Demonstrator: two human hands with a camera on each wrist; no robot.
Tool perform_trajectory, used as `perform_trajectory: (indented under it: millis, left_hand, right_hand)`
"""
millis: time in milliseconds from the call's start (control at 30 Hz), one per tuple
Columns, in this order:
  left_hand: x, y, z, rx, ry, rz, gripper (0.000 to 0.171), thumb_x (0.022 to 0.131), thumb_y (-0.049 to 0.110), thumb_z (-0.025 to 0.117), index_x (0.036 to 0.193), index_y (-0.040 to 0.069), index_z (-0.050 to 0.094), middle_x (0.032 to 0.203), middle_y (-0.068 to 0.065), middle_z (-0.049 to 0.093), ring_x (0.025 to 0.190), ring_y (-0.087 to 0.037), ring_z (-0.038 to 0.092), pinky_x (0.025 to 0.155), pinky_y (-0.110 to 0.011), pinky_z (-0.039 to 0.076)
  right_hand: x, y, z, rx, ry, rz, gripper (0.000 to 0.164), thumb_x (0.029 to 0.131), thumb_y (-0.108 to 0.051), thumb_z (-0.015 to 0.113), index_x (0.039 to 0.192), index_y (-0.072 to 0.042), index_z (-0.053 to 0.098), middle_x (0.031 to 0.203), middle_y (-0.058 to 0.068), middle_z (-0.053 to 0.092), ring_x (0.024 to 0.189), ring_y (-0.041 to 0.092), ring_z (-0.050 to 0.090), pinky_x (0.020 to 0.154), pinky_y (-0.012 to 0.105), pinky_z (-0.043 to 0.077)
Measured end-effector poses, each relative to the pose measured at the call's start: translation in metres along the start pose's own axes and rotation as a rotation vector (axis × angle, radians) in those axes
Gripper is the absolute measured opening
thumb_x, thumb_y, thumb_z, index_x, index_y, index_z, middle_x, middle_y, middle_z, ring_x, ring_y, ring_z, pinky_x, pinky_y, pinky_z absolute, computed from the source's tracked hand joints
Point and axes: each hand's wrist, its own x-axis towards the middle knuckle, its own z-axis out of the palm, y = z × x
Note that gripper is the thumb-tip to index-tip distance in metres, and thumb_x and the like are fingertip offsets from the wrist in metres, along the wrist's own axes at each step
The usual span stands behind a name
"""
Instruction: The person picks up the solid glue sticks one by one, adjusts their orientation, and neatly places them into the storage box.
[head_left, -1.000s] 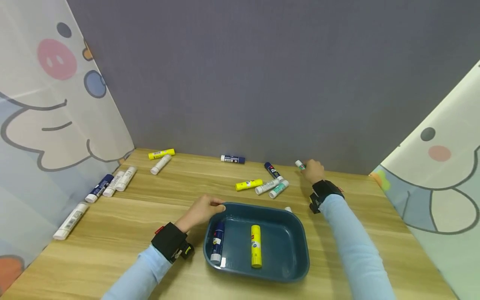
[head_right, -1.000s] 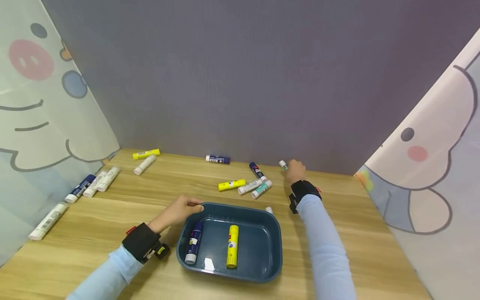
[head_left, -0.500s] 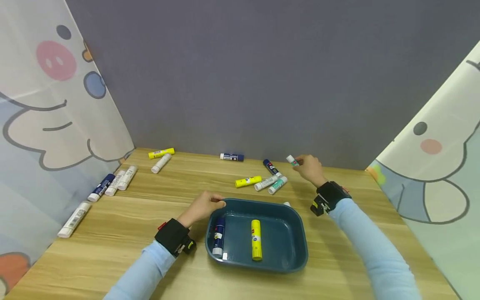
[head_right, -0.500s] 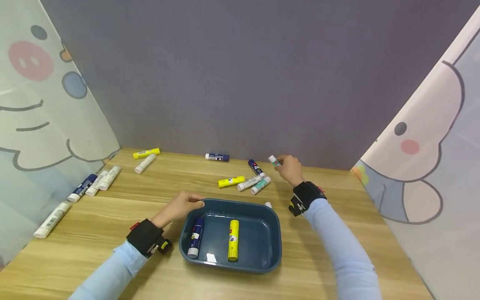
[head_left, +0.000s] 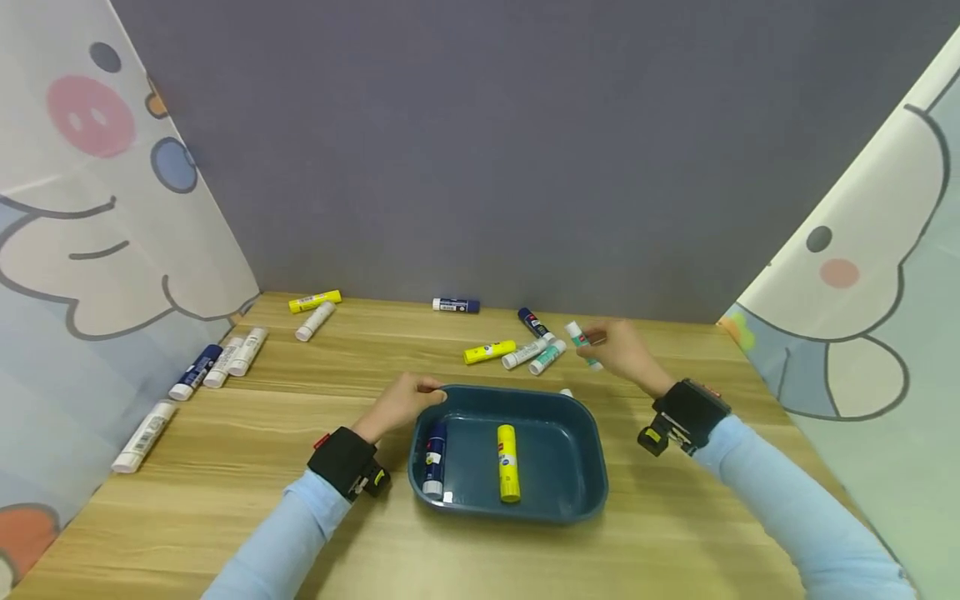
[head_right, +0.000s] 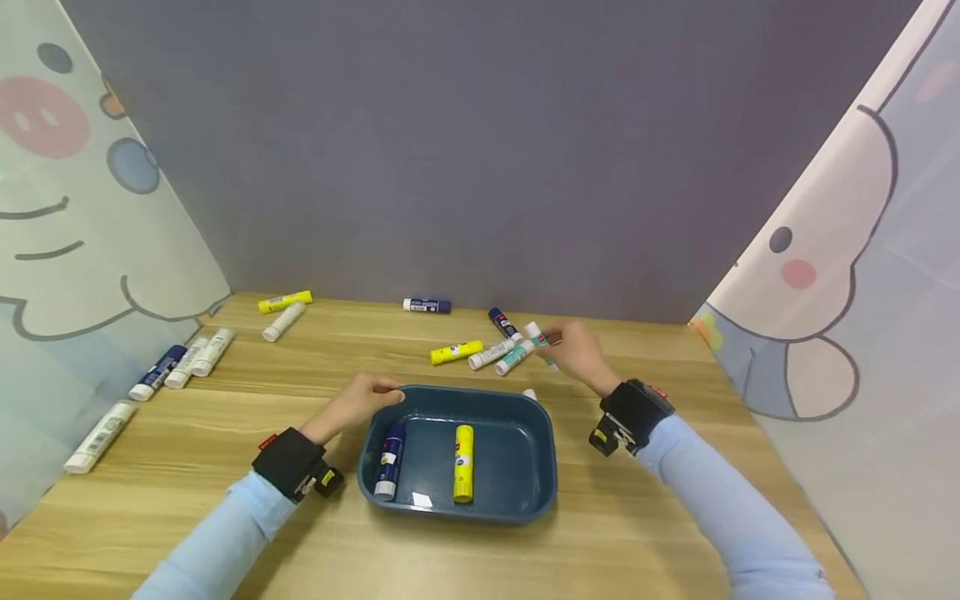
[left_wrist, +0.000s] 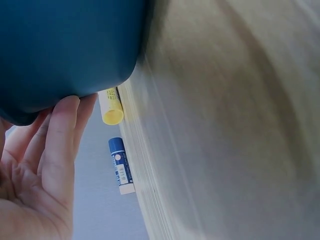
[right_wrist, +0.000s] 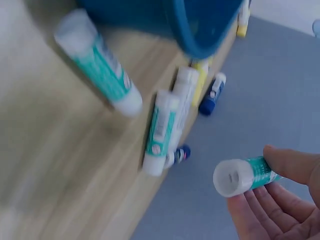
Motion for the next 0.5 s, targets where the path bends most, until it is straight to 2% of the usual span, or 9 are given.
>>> perform_trajectory:
  millis: [133, 333, 500]
  left_hand:
    - [0.000, 0.000, -0.001, 0.000, 0.003, -0.018, 0.028, 0.088, 0.017, 0.059, 0.111, 0.003, 0.066, 0.109, -0.014, 0.066, 0.103, -0.028, 0.060, 0.087, -0.043, 0.048]
    - [0.000, 0.001, 0.000, 0.013, 0.004, -0.022, 0.028, 0.088, 0.017, 0.059, 0.110, 0.003, 0.066, 0.108, -0.014, 0.066, 0.101, -0.027, 0.061, 0.085, -0.042, 0.049]
    - [-0.001, 0.001, 0.000, 0.004, 0.005, -0.008, 0.028, 0.087, 0.018, 0.060, 0.110, 0.003, 0.066, 0.108, -0.014, 0.066, 0.102, -0.026, 0.060, 0.086, -0.043, 0.048]
  right_hand:
    - [-0.013, -0.008, 0.008, 0.027, -0.083, 0.025, 0.044, 0.085, -0.018, 0.064, 0.121, 0.005, 0.055, 0.110, 0.024, 0.061, 0.097, 0.032, 0.060, 0.071, 0.032, 0.052]
    - [-0.031, -0.015, 0.028, 0.101, -0.192, 0.051, 0.044, 0.082, -0.017, 0.066, 0.119, 0.005, 0.056, 0.106, 0.022, 0.061, 0.082, 0.020, 0.063, 0.068, 0.031, 0.053]
    - [-0.043, -0.022, 0.043, 0.103, -0.244, 0.018, 0.047, 0.081, -0.014, 0.068, 0.120, 0.008, 0.054, 0.094, 0.016, 0.065, 0.067, 0.014, 0.061, 0.058, 0.028, 0.051]
